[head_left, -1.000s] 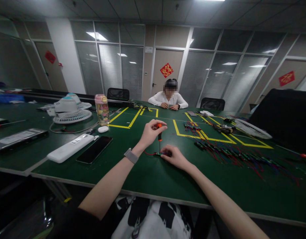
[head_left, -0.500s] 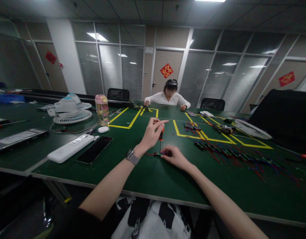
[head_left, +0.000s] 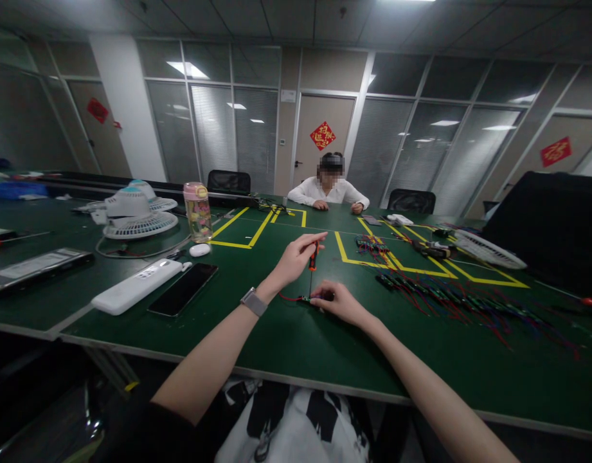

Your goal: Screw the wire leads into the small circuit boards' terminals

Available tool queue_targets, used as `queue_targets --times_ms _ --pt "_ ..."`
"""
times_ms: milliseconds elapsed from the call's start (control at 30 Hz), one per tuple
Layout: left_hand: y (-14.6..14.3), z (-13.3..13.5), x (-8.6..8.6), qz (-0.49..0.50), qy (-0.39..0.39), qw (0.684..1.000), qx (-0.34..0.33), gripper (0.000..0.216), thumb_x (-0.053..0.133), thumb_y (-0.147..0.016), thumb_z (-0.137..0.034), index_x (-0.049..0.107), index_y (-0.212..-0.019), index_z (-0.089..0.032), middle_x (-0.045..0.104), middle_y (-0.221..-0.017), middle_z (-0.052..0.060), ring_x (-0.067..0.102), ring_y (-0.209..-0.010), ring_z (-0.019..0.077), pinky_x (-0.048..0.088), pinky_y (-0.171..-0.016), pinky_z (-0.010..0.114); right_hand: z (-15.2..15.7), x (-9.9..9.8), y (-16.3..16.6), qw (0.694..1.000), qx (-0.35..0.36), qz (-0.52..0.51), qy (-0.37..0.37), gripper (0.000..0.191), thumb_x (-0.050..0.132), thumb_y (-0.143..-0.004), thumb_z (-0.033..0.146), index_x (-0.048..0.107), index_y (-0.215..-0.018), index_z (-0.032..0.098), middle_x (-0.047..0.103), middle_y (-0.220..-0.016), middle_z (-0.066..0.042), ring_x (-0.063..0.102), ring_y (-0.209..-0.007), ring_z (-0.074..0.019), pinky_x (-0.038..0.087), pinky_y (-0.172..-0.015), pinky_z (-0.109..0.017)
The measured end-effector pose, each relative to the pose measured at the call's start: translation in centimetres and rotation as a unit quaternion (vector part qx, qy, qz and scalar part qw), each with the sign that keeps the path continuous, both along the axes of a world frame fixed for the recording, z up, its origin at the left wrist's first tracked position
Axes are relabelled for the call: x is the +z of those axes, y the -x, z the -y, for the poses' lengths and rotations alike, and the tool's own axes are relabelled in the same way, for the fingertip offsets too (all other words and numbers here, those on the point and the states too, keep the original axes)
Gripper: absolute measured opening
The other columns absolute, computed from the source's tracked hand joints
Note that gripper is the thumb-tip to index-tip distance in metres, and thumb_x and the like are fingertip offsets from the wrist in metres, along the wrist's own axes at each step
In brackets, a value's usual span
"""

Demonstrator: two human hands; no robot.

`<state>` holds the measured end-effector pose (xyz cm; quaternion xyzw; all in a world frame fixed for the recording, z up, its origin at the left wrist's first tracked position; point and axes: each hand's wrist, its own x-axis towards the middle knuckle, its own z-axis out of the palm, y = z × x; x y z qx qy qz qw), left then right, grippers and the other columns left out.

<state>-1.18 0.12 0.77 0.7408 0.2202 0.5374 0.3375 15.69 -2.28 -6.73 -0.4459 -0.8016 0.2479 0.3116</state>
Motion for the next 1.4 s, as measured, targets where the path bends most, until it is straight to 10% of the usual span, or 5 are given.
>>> queue_targets --times_ms 300,500,733,933,1400 --pt "0.12 0.19 0.00 -0.015 -0.048 0.991 0.125 0.024 0.068 -0.076 -0.030 0.071 -0.098 -0.021 0.056 -0.098 0.005 0.057 -0.089 0.0147 0.050 -0.076 0.025 -0.04 -0.10 0.15 1.000 -0.005 0.008 -0.013 0.013 0.069 -0.076 0.027 0.070 -0.081 0.015 0.062 -0.072 -0.001 0.054 -0.064 -0.0129 0.042 -0.059 -0.025" --pt "0.43 -0.42 0.33 0.075 0.080 0.993 -0.044 0.031 0.054 -0.086 -0.031 0.066 -0.110 -0.015 0.067 -0.103 0.010 0.064 -0.093 0.0188 0.051 -0.083 0.033 0.01 0.10 0.14 1.000 -0.005 0.014 -0.009 0.012 0.069 -0.075 0.026 0.070 -0.081 0.015 0.063 -0.072 -0.001 0.055 -0.066 -0.0138 0.042 -0.062 -0.025" --pt "0.32 -0.08 0.27 0.033 -0.009 0.995 0.096 0.024 0.064 -0.079 -0.035 0.073 -0.093 -0.017 0.063 -0.093 0.006 0.060 -0.081 0.0137 0.049 -0.072 0.024 0.17 0.18 0.20 1.000 -0.003 0.011 -0.012 0.011 0.069 -0.075 0.025 0.070 -0.081 0.015 0.063 -0.072 -0.002 0.055 -0.066 -0.0140 0.042 -0.062 -0.025" --pt "0.30 -0.18 0.34 0.052 0.060 0.996 -0.051 0.036 0.055 -0.085 -0.034 0.065 -0.113 -0.014 0.067 -0.096 0.009 0.064 -0.087 0.0174 0.050 -0.083 0.032 0.05 -0.07 0.13 1.000 0.001 0.002 -0.009 0.014 0.068 -0.076 0.027 0.069 -0.082 0.014 0.064 -0.071 -0.002 0.055 -0.065 -0.0137 0.042 -0.062 -0.025" --pt "0.27 0.08 0.35 0.049 0.072 0.995 -0.054 0.035 0.063 -0.080 -0.030 0.067 -0.111 -0.014 0.067 -0.096 0.008 0.062 -0.084 0.0163 0.049 -0.080 0.030 0.33 0.22 0.25 1.000 0.002 0.016 -0.023 0.013 0.070 -0.072 0.021 0.068 -0.084 0.015 0.061 -0.071 0.000 0.054 -0.064 -0.0129 0.043 -0.061 -0.024"
